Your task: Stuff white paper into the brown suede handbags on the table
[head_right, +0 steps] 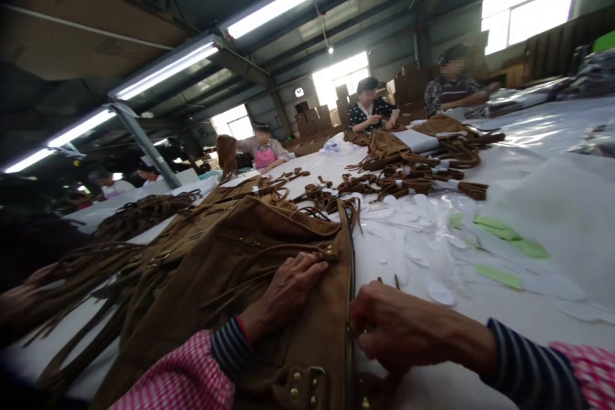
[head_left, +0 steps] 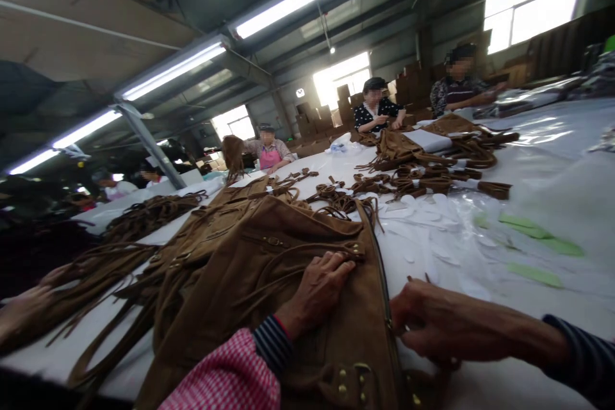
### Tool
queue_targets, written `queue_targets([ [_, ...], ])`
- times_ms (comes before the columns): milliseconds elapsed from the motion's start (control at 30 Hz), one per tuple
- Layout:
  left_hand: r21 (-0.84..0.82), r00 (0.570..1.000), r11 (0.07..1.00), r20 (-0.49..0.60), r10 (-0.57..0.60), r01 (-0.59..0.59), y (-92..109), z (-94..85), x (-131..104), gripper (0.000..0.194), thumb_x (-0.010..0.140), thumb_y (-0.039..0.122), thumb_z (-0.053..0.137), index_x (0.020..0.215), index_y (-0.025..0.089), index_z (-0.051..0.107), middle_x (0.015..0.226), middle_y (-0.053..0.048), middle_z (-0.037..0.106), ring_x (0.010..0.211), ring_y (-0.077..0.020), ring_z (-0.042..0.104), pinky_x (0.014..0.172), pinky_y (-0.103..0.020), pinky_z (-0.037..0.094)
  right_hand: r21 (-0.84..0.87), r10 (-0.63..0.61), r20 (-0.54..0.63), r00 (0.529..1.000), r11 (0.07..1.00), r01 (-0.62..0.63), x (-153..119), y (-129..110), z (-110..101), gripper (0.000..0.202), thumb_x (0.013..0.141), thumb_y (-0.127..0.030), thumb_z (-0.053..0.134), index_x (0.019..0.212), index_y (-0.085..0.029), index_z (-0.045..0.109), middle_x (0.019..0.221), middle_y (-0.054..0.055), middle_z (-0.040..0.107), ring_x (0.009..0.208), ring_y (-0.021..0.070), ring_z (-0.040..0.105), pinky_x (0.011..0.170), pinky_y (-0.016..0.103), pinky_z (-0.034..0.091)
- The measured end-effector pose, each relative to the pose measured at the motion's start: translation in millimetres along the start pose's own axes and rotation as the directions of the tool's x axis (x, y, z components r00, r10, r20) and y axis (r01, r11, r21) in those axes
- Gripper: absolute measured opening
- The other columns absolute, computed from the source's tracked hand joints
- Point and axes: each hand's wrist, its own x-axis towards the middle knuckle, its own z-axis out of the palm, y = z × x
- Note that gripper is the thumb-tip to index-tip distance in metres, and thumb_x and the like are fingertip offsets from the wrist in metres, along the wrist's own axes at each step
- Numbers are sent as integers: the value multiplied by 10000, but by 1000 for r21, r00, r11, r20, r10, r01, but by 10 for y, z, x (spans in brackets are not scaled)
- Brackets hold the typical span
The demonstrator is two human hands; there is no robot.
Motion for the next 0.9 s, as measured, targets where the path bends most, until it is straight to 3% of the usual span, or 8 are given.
queue_targets([
  [67,-8,998,998,-20,58,-58,162,-63,-13,334,1019,163,467,1329,228,572,1347,-51,619,1204,-216,538,969,-367,469,119,31,-14,999,992,-30,64,137,-20,208,826,-381,626,812,-174,634,666,-27,520,591,113,434,540,232,331],
  [167,39,961,961,-25,275,-274,385,-98,101,310,1032,202,470,1332,233,542,1390,-35,578,1266,-193,480,941,-342,468,208,92,-182,979,977,-53,206,324,-89,459,826,-617,599,700,-176,610,619,-7,488,589,132,411,537,257,317],
  [300,212,911,889,22,412,-407,381,-62,345,232,1066,240,421,1240,221,572,1239,-56,617,1155,-204,510,824,-363,457,284,219,-359,907,952,-117,275,391,-180,537,759,-730,574,723,-199,646,600,7,497,559,150,404,510,278,305],
  [433,278,874,838,11,486,-470,248,-55,504,198,1055,221,441,1180,217,594,1130,-63,635,1088,-228,510,788,-374,423,241,173,-451,876,968,-67,366,401,-151,425,739,-609,613,814,-201,703,658,32,601,613,183,504,555,298,382],
  [567,312,816,766,55,576,-562,187,-134,630,118,1010,205,524,1034,201,639,1147,-79,639,1112,-254,500,810,-410,409,89,-44,-590,806,989,119,645,492,-98,275,800,-409,557,861,-185,705,836,61,714,796,225,623,760,342,475],
  [667,313,782,725,109,614,-613,124,-258,707,75,969,189,581,934,188,647,1167,-88,653,1163,-257,501,931,-446,403,-54,-220,-543,811,972,228,785,538,-80,224,867,-276,505,974,-178,676,994,76,717,939,234,646,877,362,488],
  [800,209,781,752,186,597,-625,-88,-526,731,23,915,186,622,908,203,636,1090,-84,694,1186,-251,539,1068,-440,375,-365,-288,-425,858,922,129,751,485,-30,173,971,-242,486,1018,-186,643,1115,93,654,1002,222,614,878,348,496],
  [900,119,832,833,225,508,-541,-325,-807,640,84,833,118,623,847,201,621,1059,-75,701,1183,-238,577,1040,-376,417,-544,-286,-399,871,839,26,707,425,21,170,1007,-254,503,996,-163,646,1136,113,636,1029,237,580,873,357,489],
])
